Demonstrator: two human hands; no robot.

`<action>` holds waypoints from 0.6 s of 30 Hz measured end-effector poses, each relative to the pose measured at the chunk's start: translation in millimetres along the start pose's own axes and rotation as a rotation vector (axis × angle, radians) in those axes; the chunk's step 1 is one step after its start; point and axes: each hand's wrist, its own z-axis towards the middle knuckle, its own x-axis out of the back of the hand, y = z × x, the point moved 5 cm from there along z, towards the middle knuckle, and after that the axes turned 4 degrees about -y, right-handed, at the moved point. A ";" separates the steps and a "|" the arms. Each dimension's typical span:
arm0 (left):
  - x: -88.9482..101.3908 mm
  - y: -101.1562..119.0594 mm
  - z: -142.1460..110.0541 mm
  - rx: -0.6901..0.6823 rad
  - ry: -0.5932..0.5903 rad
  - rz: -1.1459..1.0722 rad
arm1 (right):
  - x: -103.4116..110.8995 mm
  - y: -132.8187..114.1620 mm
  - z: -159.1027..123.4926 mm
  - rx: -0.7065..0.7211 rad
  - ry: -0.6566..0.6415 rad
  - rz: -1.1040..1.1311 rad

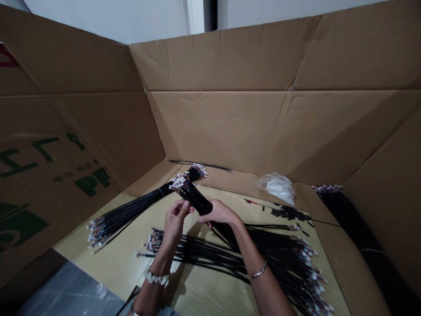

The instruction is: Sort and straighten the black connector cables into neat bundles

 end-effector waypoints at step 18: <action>-59.2 -4.0 18.3 0.107 -0.217 -0.526 | 0.2 -2.6 -1.2 -0.057 -0.005 -0.129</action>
